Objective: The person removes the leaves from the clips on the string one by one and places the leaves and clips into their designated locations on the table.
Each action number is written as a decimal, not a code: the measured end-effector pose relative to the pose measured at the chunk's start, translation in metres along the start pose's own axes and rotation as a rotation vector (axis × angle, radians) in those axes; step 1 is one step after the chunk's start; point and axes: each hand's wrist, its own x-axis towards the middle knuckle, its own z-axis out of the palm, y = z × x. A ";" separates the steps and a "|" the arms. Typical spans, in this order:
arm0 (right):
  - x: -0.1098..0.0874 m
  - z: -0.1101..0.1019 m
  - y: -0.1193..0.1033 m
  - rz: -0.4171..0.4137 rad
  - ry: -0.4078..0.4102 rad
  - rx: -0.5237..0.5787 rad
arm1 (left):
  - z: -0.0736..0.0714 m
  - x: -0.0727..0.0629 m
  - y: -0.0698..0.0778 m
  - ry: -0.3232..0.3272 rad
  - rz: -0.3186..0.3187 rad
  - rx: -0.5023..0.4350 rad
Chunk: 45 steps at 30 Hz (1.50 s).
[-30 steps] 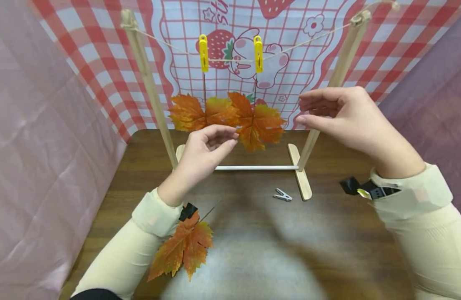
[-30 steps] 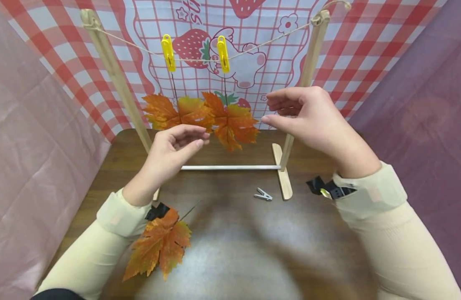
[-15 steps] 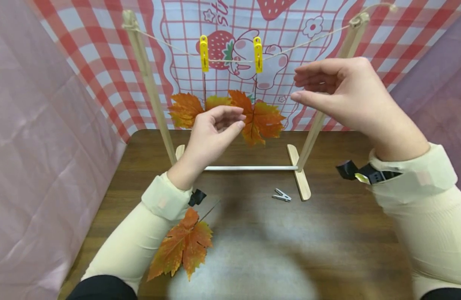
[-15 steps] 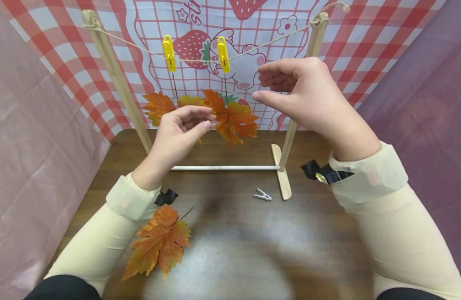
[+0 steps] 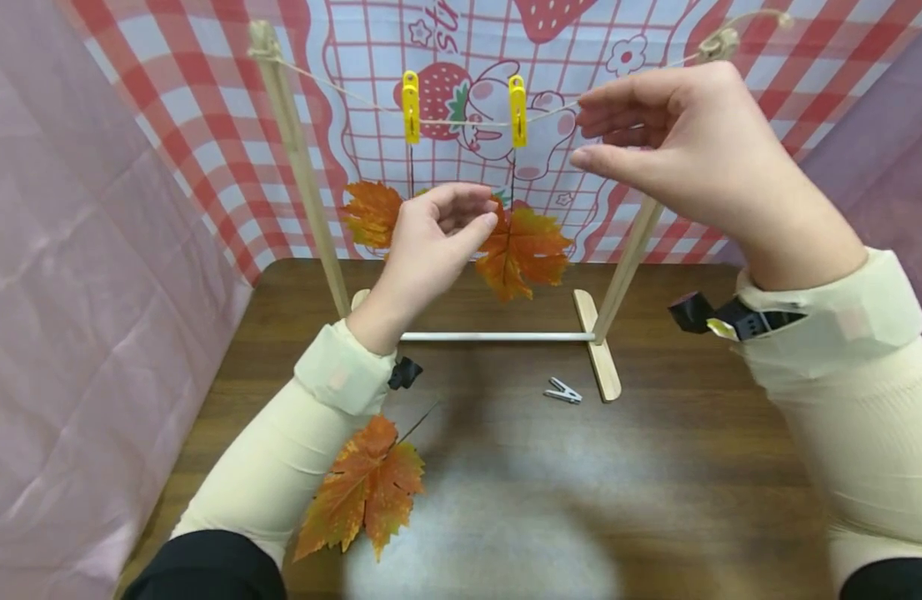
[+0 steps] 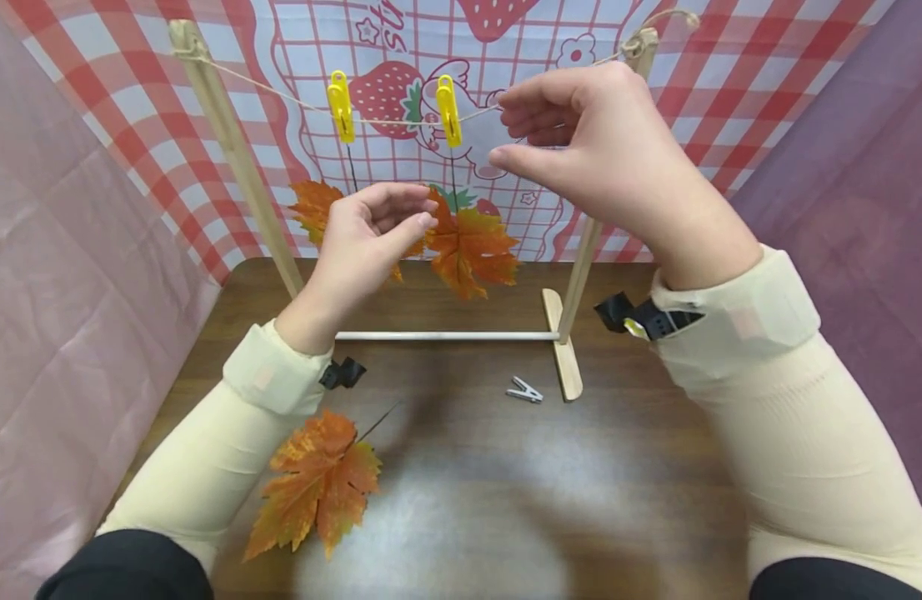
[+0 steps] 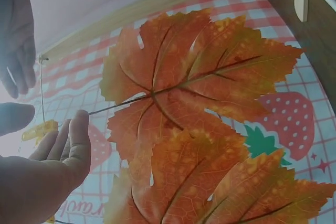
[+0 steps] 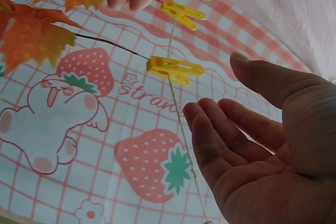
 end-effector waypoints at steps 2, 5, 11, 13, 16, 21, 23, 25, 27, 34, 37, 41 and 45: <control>0.004 -0.001 -0.003 -0.005 -0.003 -0.024 | 0.000 0.004 0.001 0.011 -0.003 0.009; 0.010 -0.002 -0.009 -0.020 -0.008 -0.064 | 0.002 0.010 0.002 0.015 -0.024 0.021; 0.024 -0.004 -0.016 -0.042 -0.017 -0.141 | 0.005 0.018 0.003 0.020 -0.039 0.045; 0.029 -0.004 -0.017 -0.026 -0.027 -0.148 | 0.005 0.021 0.003 0.025 -0.038 0.054; 0.035 -0.003 -0.018 0.003 -0.040 -0.168 | 0.005 0.026 0.002 0.027 -0.023 0.068; 0.043 -0.005 -0.019 0.001 -0.067 -0.244 | 0.008 0.034 0.002 0.012 -0.012 0.085; 0.047 -0.005 -0.019 -0.002 -0.084 -0.269 | 0.009 0.036 0.001 0.006 -0.016 0.101; 0.051 -0.005 -0.020 -0.002 -0.102 -0.292 | 0.010 0.039 0.001 -0.004 -0.020 0.121; 0.054 -0.004 -0.020 0.003 -0.126 -0.319 | 0.010 0.041 0.000 -0.018 -0.029 0.137; 0.068 0.000 -0.021 0.020 -0.215 -0.368 | 0.012 0.048 0.001 -0.035 -0.060 0.159; 0.074 0.001 -0.022 0.025 -0.242 -0.377 | 0.011 0.051 0.000 -0.047 -0.080 0.186; 0.082 0.003 -0.022 0.022 -0.275 -0.395 | 0.011 0.055 0.000 -0.066 -0.083 0.198; 0.088 0.006 -0.020 0.009 -0.310 -0.420 | 0.012 0.057 -0.001 -0.057 -0.059 0.190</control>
